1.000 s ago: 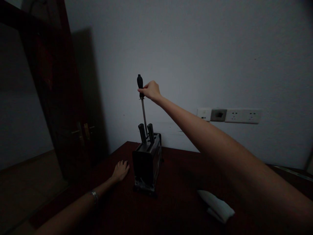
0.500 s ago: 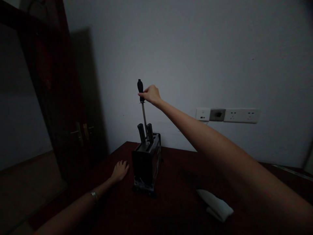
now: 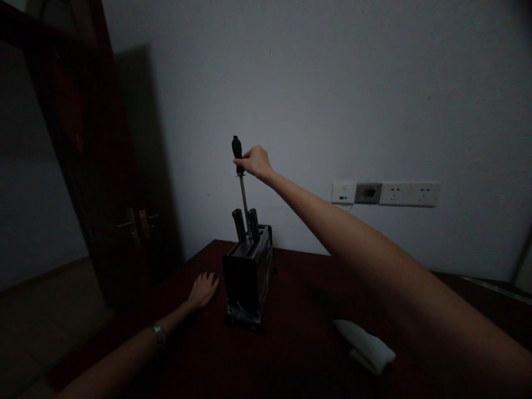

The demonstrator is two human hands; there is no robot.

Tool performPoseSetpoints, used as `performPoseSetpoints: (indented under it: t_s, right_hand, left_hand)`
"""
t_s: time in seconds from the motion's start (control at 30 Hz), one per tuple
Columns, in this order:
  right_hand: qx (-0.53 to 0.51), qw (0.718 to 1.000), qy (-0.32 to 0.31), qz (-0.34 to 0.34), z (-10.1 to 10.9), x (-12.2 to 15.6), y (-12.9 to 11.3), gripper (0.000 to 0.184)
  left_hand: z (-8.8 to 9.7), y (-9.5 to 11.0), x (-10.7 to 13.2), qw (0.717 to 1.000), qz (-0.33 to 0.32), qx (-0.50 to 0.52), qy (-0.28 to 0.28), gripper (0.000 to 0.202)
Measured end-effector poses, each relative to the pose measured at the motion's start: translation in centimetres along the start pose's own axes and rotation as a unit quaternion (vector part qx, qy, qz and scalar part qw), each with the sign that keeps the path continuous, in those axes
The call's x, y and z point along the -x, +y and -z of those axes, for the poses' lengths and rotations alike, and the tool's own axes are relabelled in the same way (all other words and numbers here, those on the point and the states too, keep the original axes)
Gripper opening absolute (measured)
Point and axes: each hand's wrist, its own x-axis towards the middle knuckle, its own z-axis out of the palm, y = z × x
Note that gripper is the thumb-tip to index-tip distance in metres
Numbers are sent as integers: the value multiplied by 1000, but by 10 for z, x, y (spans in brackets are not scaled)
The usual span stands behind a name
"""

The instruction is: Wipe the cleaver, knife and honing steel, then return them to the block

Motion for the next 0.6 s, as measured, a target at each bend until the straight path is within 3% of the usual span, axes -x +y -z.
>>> performPoseSetpoints:
  t_s: [0.6]
  right_hand:
    - [5,1000,-14,-9,-1,2,3,27]
  left_hand:
    - [-1,0,-1,1000,8,5,-2,51]
